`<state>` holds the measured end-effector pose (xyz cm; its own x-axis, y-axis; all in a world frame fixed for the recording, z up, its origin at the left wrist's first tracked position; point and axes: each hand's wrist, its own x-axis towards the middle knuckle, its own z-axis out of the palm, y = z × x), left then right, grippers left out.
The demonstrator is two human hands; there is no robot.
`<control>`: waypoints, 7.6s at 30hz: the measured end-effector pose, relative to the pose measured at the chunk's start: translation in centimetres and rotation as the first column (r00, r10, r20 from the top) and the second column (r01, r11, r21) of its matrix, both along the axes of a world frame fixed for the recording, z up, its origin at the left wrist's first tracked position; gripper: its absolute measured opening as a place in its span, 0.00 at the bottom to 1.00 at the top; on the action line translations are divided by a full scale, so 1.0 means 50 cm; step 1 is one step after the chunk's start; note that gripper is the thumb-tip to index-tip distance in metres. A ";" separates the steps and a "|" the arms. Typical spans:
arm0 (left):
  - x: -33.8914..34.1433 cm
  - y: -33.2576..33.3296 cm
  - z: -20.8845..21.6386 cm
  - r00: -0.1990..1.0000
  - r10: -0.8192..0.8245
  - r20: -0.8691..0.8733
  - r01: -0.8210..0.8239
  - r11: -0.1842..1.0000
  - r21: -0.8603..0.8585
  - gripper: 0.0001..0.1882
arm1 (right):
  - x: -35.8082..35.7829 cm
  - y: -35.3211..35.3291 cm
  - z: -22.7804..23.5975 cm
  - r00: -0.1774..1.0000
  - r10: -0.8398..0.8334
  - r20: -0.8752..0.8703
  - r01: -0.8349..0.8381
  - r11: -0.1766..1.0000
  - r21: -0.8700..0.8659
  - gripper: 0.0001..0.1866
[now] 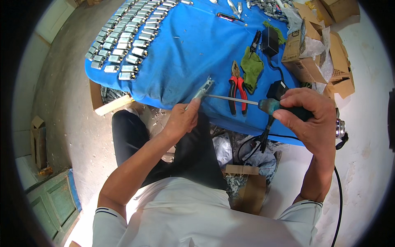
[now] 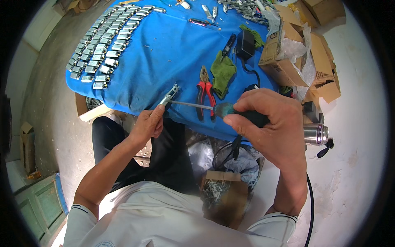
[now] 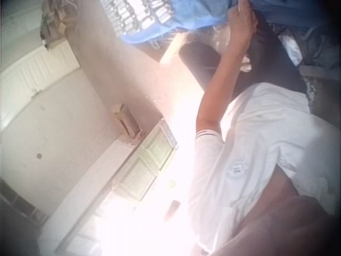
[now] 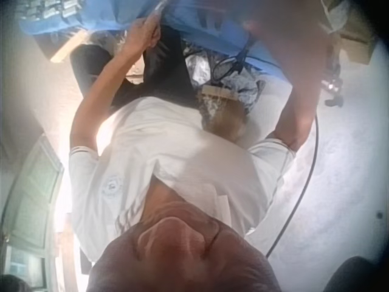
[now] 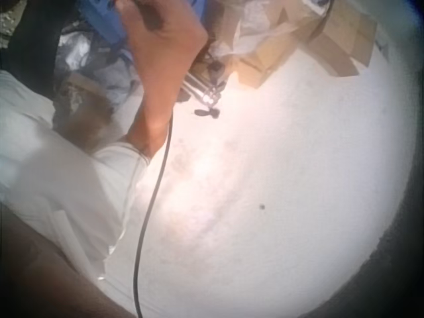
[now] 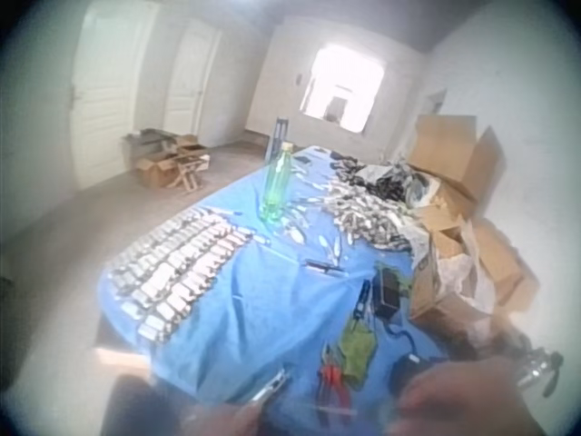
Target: The person uses a screwdriver to tighten screws on a metal lock mechanism held in their left hand. They repeatedly adjust the lock's position and apply pressure with the tool to secure the components. The workspace is a blue cloth-covered surface with many similar lock units arranged nearby.
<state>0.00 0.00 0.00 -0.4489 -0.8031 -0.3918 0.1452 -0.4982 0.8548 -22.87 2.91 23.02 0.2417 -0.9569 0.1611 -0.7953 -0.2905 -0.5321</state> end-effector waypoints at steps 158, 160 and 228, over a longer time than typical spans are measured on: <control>0.014 0.026 -0.028 0.945 0.130 -0.301 -0.034 0.952 0.303 0.32 | 0.083 -0.030 -0.299 0.881 -0.241 0.407 0.111 0.942 0.317 0.15; 0.021 0.024 -0.027 0.916 0.159 -0.368 -0.015 0.931 0.365 0.32 | 0.105 0.008 -0.316 0.808 -0.368 0.460 0.259 0.923 0.284 0.14; 0.040 0.061 -0.030 0.949 0.291 -0.124 -0.265 0.945 0.193 0.26 | 0.101 0.235 -0.347 0.695 -0.537 0.479 0.389 0.840 0.378 0.21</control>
<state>1.99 3.06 -1.48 -0.2811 -0.8307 -0.4806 0.4182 -0.5568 0.7177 -17.84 14.66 5.67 -0.3019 -0.9460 -0.1179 -0.3437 0.2234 -0.9121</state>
